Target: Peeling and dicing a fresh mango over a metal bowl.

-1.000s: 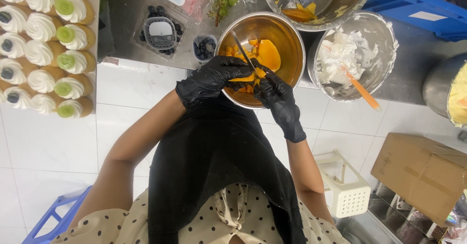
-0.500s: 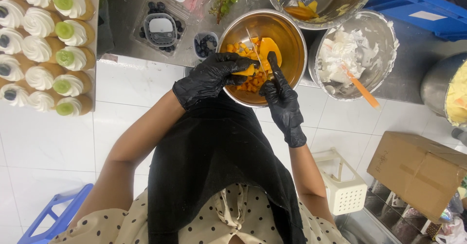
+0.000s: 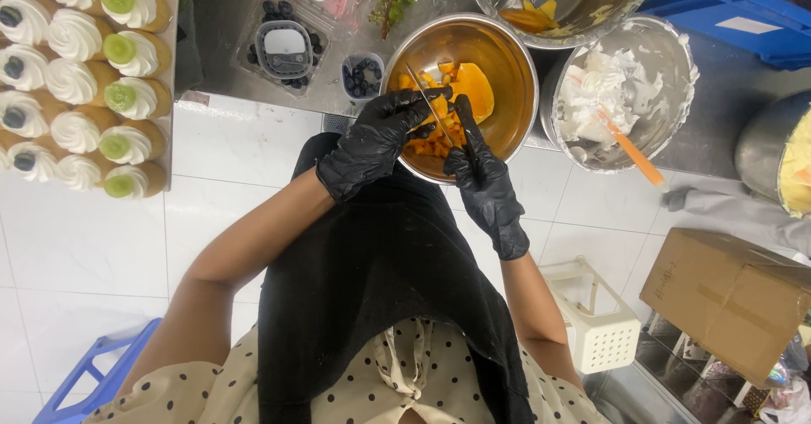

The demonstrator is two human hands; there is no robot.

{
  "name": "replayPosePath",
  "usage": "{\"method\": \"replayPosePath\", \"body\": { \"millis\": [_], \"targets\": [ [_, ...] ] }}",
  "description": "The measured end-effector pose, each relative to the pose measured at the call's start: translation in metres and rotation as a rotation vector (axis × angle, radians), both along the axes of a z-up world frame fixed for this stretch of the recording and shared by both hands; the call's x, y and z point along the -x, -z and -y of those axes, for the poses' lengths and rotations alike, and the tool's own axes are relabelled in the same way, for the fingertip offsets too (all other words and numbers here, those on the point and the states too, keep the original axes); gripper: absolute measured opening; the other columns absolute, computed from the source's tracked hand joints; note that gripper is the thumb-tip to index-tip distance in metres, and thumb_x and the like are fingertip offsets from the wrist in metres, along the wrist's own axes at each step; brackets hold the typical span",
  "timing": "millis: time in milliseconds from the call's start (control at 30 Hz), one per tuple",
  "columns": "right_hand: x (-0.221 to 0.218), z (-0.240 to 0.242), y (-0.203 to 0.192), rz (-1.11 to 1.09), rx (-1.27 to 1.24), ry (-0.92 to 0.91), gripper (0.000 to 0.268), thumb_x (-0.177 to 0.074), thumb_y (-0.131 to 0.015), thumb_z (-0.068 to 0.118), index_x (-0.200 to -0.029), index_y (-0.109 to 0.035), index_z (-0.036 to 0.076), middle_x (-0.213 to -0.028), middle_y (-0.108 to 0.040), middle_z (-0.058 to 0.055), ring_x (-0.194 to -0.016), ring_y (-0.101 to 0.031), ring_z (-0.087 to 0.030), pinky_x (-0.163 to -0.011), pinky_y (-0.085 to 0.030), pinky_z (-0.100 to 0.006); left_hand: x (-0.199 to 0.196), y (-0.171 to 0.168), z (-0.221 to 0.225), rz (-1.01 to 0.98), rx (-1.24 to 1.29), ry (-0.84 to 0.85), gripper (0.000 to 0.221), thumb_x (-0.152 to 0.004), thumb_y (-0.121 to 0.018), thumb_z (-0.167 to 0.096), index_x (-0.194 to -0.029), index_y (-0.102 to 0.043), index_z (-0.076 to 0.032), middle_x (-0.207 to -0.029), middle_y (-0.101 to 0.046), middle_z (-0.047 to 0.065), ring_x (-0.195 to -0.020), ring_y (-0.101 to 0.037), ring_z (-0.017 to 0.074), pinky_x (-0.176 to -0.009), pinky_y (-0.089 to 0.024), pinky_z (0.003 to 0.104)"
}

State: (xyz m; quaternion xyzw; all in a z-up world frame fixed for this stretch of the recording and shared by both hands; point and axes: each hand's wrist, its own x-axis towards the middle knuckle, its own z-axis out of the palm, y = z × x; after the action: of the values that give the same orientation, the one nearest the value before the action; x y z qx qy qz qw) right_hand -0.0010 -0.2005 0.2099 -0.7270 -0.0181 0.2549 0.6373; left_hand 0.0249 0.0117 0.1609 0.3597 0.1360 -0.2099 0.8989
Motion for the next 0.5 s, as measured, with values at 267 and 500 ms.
{"method": "replayPosePath", "body": {
  "millis": [267, 500],
  "targets": [
    [-0.01, -0.011, 0.003, 0.087, 0.276, 0.022, 0.054, -0.106, -0.061, 0.015, -0.158, -0.045, 0.011, -0.106, -0.074, -0.007, -0.091, -0.066, -0.008, -0.085, -0.056, -0.026, 0.008, 0.044, 0.014, 0.097, -0.102, 0.041, 0.024, -0.102, -0.07, -0.01, -0.123, -0.072, 0.001, -0.108, -0.073, 0.005, -0.096, -0.068, 0.0113, -0.085, -0.057, 0.026],
    [0.006, 0.01, 0.028, 0.231, 0.136, 0.028, 0.048, -0.107, -0.064, 0.012, -0.153, -0.051, 0.006, -0.122, -0.071, -0.011, -0.102, -0.064, -0.01, -0.091, -0.057, -0.029, -0.015, -0.009, -0.011, 0.0, -0.018, 0.102, 0.029, -0.097, -0.07, -0.012, -0.124, -0.071, -0.001, -0.112, -0.074, 0.005, -0.098, -0.07, 0.0129, -0.085, -0.06, 0.026]
  ]
}}
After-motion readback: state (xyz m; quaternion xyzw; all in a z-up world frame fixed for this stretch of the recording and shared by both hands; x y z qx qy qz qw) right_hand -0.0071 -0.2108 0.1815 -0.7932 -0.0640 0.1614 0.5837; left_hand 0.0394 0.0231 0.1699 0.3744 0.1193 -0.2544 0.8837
